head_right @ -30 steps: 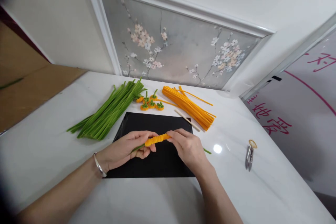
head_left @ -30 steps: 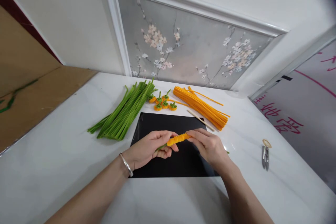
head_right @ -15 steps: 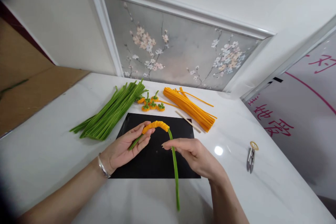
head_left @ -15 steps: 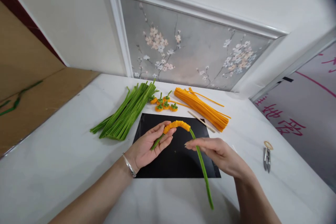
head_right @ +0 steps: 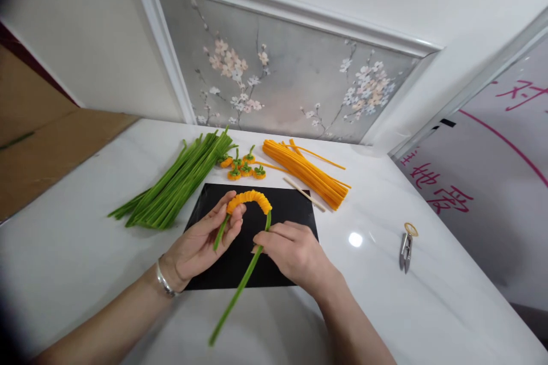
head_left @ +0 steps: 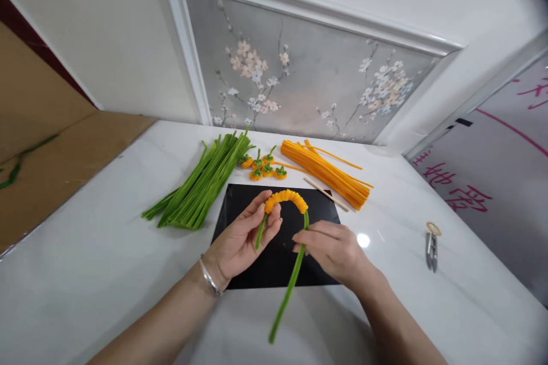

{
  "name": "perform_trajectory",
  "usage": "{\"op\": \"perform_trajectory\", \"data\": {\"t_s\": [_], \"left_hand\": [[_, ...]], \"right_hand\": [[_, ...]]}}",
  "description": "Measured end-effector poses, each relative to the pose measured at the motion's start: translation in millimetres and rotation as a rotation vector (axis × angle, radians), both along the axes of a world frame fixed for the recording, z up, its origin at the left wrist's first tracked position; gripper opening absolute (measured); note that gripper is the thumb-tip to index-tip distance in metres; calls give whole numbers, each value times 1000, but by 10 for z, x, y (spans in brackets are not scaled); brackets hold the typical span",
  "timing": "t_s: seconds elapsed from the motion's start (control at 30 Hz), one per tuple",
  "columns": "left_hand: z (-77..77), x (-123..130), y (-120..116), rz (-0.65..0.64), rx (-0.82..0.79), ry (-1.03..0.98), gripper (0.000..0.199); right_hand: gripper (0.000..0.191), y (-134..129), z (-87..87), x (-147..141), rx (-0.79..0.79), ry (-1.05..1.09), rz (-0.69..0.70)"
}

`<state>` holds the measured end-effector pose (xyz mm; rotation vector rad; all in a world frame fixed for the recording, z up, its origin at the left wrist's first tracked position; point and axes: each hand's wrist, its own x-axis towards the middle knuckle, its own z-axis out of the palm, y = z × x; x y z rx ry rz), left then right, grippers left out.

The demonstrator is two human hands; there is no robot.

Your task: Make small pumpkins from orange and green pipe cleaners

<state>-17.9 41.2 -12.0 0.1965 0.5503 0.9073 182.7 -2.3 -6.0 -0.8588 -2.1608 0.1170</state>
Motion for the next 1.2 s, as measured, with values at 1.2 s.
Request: {"op": "perform_trajectory", "data": {"t_s": [1.2], "left_hand": [[-95,151,-19,93,128,54,14]], "right_hand": [[9,-8,-163,-283,171,117,-370]]}}
